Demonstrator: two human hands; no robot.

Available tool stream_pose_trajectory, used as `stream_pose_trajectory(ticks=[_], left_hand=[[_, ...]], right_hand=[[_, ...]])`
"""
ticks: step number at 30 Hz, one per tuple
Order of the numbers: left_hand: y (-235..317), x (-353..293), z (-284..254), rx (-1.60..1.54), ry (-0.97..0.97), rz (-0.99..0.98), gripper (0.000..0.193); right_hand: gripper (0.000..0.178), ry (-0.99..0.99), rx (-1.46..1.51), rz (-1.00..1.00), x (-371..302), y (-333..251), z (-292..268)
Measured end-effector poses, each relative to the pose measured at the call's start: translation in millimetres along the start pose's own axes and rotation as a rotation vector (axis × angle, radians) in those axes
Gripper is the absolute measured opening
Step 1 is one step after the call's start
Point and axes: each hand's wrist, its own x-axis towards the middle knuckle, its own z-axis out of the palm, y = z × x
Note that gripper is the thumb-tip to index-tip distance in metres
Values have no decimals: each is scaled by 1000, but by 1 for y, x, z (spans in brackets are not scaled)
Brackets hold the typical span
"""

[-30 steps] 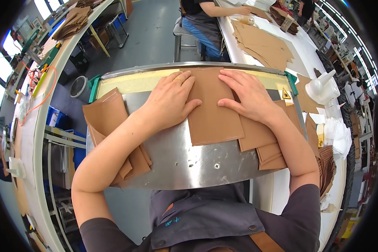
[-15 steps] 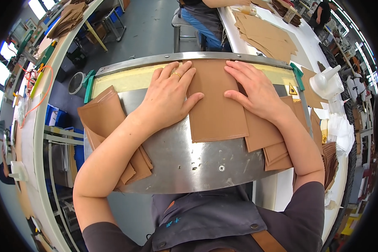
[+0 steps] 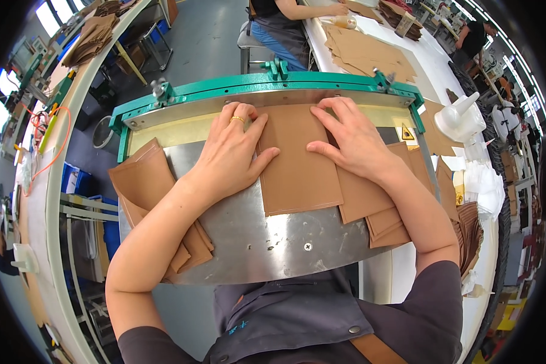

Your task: Assembling and pressing leather components for small leather goods using a manual press.

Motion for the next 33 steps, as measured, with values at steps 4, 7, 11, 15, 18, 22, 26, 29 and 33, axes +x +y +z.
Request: stream_pose_trajectory(ticks=[4,7,11,15,18,22,26,29,33], left_hand=[[3,1,-5,3,-16,31,43],[15,2,-14,119,-66,13,36],[28,7,-20,67,-206,-64,22],[13,6,-6,-573,-304,230,29],[19,9,-10,-808,-376,-40,25],[5,4,-3,-192,90,5,22],[-7,-2,3,60,114,-84,40],[-7,0,6,20,83,-91,45],[-8,1,7,53,90,-67,45]], right_hand=[[65,-9,29,-2,-1,5,2],[57,154,-23,-107,1,4,1],[31,-143,538,100,0,-7,-30],[18,10,726,32,7,-5,-21],[34,65,535,-162,4,-6,-7],[50,-91,220,-149,2,-4,-3],[52,-125,193,-4,1,-1,-8],[54,-49,164,-43,1,3,2],[59,17,67,-49,-1,9,7]])
